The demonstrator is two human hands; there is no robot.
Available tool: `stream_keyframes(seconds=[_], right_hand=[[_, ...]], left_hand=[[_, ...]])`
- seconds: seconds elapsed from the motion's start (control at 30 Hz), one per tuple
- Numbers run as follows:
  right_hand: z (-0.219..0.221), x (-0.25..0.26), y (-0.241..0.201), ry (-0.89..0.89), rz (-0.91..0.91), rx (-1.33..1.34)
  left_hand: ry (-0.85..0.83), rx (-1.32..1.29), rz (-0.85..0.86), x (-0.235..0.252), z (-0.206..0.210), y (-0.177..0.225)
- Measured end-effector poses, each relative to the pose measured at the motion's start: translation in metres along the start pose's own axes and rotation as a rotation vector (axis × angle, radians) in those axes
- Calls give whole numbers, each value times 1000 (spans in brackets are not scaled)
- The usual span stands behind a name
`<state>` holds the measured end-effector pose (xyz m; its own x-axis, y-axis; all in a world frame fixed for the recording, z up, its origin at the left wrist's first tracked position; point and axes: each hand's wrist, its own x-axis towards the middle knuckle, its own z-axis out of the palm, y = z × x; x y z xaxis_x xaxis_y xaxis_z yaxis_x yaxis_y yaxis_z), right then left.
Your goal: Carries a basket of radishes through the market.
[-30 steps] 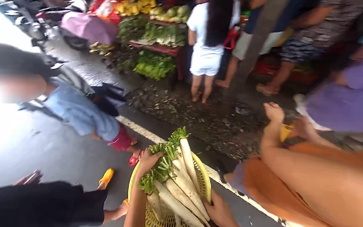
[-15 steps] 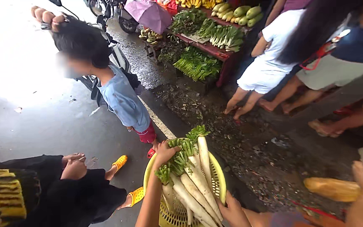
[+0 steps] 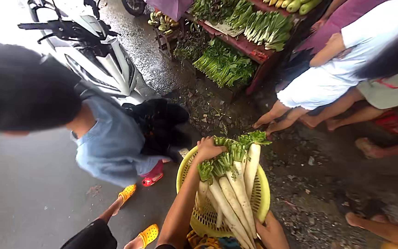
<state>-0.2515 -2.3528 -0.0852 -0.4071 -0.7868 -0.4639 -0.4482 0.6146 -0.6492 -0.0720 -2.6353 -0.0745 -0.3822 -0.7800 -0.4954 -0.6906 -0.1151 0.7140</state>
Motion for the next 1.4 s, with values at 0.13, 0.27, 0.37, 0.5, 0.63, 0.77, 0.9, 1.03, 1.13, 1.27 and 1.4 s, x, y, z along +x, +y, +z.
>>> stream_keyframes(seconds=[0.13, 0.27, 0.37, 0.5, 0.63, 0.77, 0.9, 1.03, 1.13, 1.27, 1.4], right_hand=[[-16, 95, -61, 20, -31, -15], [-19, 170, -127, -28, -10, -72], [-11, 232, -178, -76, -39, -168], [19, 329, -260, -149, -54, -237], [69, 446, -370, -174, -120, -311], [125, 545, -508, -254, -127, -330], [167, 632, -631, -310, -138, -328], [226, 733, -728, -399, -137, -295], [286, 836, -798, -451, -156, -250], [359, 1008, -942, -566, -232, -325], [407, 1125, -1105, -733, -266, -528]], left_hand=[[11, -37, -43, 84, -58, 25], [31, -92, -96, 148, -119, 27], [75, -153, -137, 193, -165, 8], [170, -266, -180, 264, -239, -40], [305, -307, -135, 349, -354, -73], [364, -270, -156, 426, -500, -86], [409, -289, -180, 500, -629, -100], [394, -277, -202, 601, -741, -141], [403, -258, -256, 691, -824, -188], [499, -358, -367, 814, -954, -250], [624, -670, -433, 881, -1071, -274]])
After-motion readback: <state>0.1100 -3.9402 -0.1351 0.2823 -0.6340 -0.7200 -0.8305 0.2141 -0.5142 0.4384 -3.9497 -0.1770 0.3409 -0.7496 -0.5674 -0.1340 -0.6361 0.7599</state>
